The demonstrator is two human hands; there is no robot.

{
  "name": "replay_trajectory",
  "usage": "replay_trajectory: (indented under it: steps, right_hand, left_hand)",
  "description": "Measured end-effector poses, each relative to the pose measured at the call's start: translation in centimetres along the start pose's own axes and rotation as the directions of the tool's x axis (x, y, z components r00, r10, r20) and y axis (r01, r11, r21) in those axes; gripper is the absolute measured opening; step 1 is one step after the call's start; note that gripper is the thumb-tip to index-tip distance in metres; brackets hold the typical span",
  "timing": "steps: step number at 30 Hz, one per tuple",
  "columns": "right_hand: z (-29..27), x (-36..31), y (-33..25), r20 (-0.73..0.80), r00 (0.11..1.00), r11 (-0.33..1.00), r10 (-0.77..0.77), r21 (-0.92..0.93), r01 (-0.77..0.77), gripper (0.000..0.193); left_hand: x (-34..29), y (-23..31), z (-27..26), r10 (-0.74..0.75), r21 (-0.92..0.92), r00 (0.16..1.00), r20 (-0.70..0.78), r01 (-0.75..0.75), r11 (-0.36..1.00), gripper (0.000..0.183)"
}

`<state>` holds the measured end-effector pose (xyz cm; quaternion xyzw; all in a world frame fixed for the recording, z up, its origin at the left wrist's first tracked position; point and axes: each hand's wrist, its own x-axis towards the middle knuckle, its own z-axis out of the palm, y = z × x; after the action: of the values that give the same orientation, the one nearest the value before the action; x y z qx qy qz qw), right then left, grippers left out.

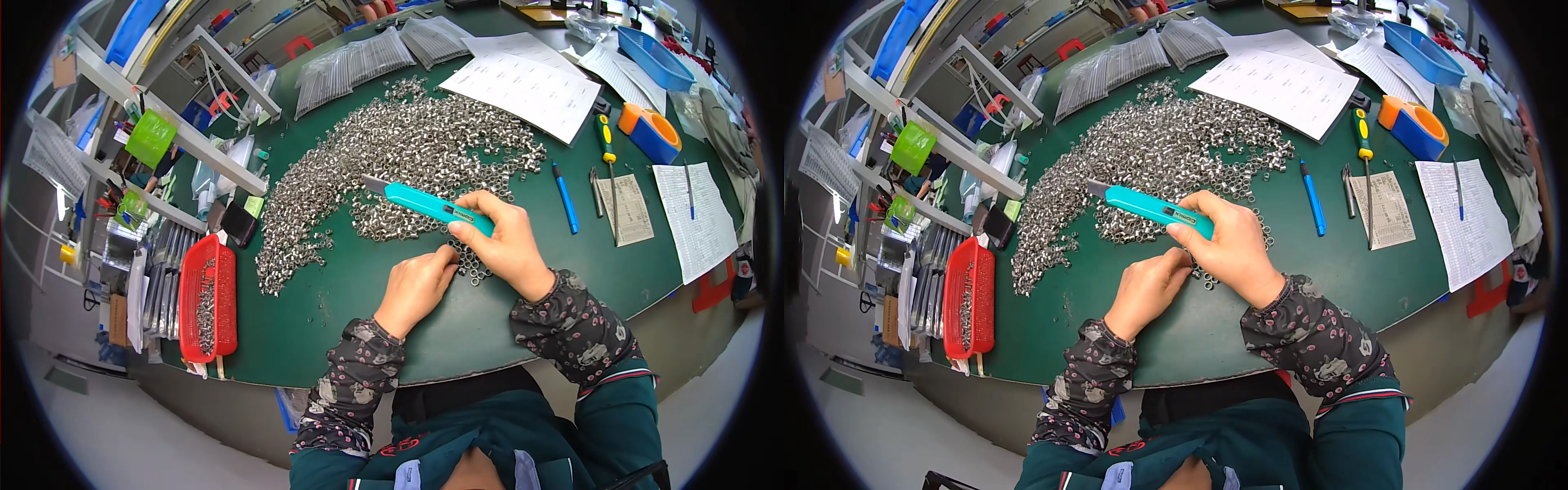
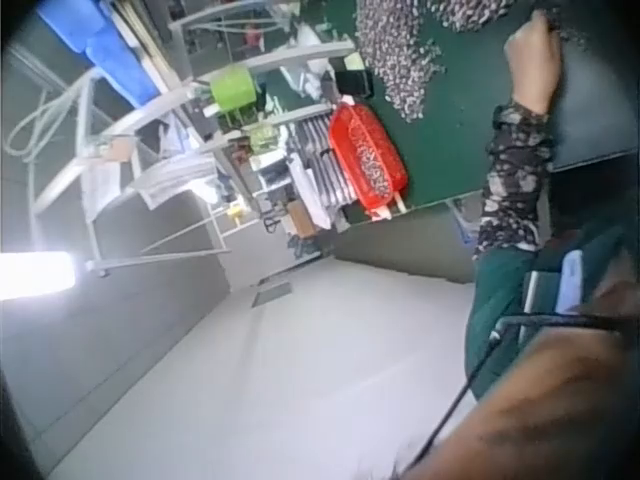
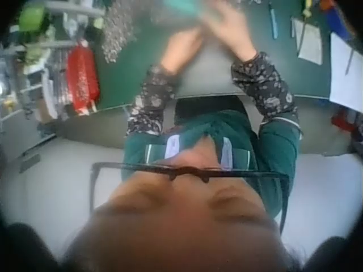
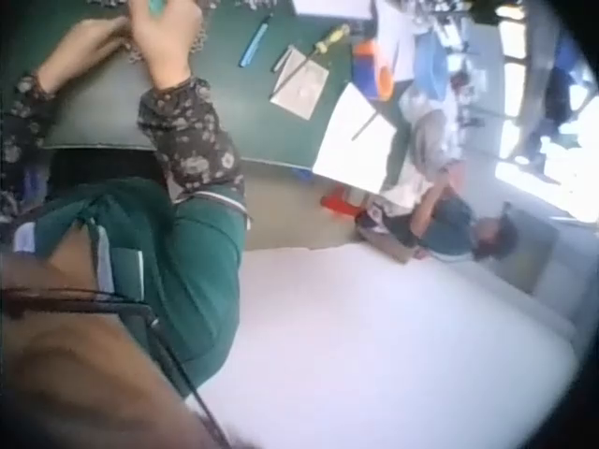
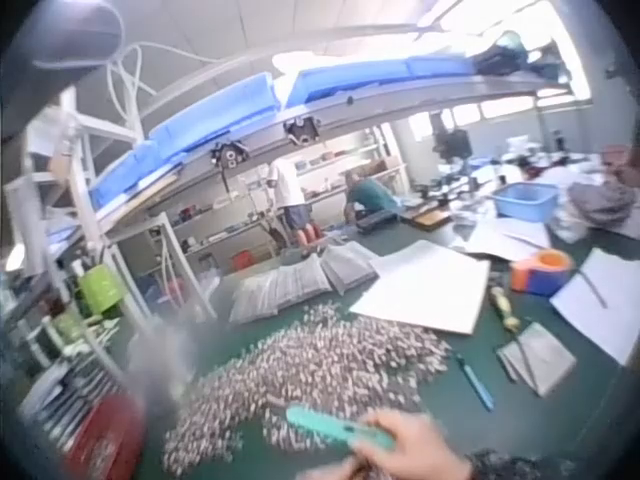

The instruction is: Inspecting and deburring small metal parts using a utility knife.

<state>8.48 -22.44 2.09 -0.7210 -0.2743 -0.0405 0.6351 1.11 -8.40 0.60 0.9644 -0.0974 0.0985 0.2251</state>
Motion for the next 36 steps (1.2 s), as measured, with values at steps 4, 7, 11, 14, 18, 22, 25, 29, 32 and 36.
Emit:
replay_trajectory:
  steps: [4,7,11,14,18,22,25,29,32,36]
  right_hand:
    - [-0.1,0.2,-0.3,0.022,1.0,0.999,0.013,-0.037,-0.012,0.025]
    - [0.2,0.1,-0.2,0.008,1.0,0.999,-0.017,-0.027,0.017,0.024]
    - [0.0,-0.2,-0.2,0.029,1.0,0.996,-0.007,-0.094,0.01,0.024]
    - [0.2,-0.6,0.1,0.047,0.999,0.992,-0.022,-0.124,0.028,0.024]
    - [0.2,-0.7,-0.3,0.163,0.985,0.991,0.052,-0.133,-0.03,0.025]
    - [0.2,-0.6,0.3,0.173,0.981,0.991,0.083,-0.121,-0.063,0.024]
    - [-0.3,0.1,-0.1,0.12,0.987,0.991,0.11,-0.09,-0.099,0.023]
    - [-0.1,0.4,0.3,0.068,0.993,0.995,0.093,-0.046,-0.09,0.025]
    - [-0.3,0.1,0.2,0.059,0.997,0.994,0.047,-0.106,-0.04,0.025]
    - [-0.2,0.0,-0.1,0.08,0.994,0.994,0.073,-0.09,-0.066,0.025]
  left_hand:
    - [0.0,-0.5,0.0,0.02,0.03,0.998,-0.056,-0.018,0.999,0.011]
    - [-0.1,-1.9,-1.1,-0.263,-0.633,0.962,-0.069,0.162,0.757,0.008]
    - [-1.2,-4.1,-2.9,-0.384,-0.976,0.903,0.191,0.216,0.021,0.002]
    - [-1.8,-5.5,-3.5,-0.424,-0.977,0.889,0.172,0.099,-0.188,0.004]
    - [-1.9,-6.6,-3.6,-0.409,-0.957,0.907,0.097,-0.028,-0.289,0.006]
    - [-1.5,-6.4,-3.8,-0.474,-0.957,0.872,0.121,-0.025,-0.289,0.004]
    - [-1.6,-6.5,-3.9,-0.565,-0.996,0.821,0.076,0.087,-0.008,0.01]
    - [-1.7,-6.3,-4.4,-0.565,-0.887,0.825,-0.012,0.252,0.386,0.011]
    - [-1.9,-5.1,-5.0,-0.407,-0.418,0.913,0.021,0.378,0.826,0.025]
    - [-3.0,-4.6,-5.6,-0.402,-0.134,0.885,0.234,0.439,0.889,0.033]
